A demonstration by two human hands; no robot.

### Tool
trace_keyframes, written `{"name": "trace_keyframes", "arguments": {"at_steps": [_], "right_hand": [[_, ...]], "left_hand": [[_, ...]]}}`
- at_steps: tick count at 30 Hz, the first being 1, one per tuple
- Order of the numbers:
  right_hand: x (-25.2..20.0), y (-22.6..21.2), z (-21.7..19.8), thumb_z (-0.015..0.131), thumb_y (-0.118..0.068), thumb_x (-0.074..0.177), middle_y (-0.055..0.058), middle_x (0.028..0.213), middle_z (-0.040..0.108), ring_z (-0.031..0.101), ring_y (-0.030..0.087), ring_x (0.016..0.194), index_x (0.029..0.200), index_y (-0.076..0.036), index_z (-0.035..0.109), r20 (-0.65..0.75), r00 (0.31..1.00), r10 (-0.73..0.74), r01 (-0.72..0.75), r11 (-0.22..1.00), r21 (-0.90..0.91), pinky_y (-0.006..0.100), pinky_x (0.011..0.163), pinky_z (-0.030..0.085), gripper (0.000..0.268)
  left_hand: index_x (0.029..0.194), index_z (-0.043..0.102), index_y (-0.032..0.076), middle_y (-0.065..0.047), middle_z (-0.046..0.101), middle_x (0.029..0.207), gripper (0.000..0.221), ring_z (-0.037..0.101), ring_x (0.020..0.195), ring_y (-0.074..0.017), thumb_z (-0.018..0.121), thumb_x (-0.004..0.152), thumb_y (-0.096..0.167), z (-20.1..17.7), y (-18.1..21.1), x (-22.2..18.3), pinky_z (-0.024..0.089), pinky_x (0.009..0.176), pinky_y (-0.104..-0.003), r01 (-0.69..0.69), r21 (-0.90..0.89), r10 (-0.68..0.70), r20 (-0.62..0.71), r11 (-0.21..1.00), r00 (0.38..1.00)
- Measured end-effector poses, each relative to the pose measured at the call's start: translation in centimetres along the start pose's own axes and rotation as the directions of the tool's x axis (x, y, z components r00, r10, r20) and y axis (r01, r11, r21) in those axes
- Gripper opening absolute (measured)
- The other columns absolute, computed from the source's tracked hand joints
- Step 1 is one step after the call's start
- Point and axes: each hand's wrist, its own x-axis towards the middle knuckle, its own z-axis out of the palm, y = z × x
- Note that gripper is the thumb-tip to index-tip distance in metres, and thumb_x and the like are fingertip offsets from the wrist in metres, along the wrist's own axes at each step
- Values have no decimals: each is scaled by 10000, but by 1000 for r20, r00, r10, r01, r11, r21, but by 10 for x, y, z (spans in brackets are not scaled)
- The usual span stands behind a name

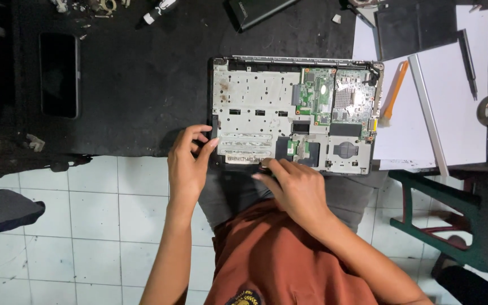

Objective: Disassembling a laptop by removing internal screws, the cooling fan, and disconnecting ribbon cables from the motherboard.

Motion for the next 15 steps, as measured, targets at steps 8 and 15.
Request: {"name": "trace_keyframes", "arguments": {"at_steps": [8,15], "right_hand": [[-22,40,-47,570,-150,1037,122,853,707,736,326,807,1126,-95,727,96,907,410,-365,653,664,442,769,595,189],[-46,44,-90,581,-164,1033,44,918,698,722,114,817,1128,-53,679,-7,747,664,-441,503,743,235,776,544,176]], "left_hand": [[1194,678,120,-95,677,977,170,667,833,-251,676,1036,182,1,24,-4,553,781,-389,-109,-138,101,-63,984,993],[1092,671,84,-46,695,1086,168,658,1021,-168,559,1038,197,46,115,-22,515,926,-290,-232,-428,373,282,873,884]]}}
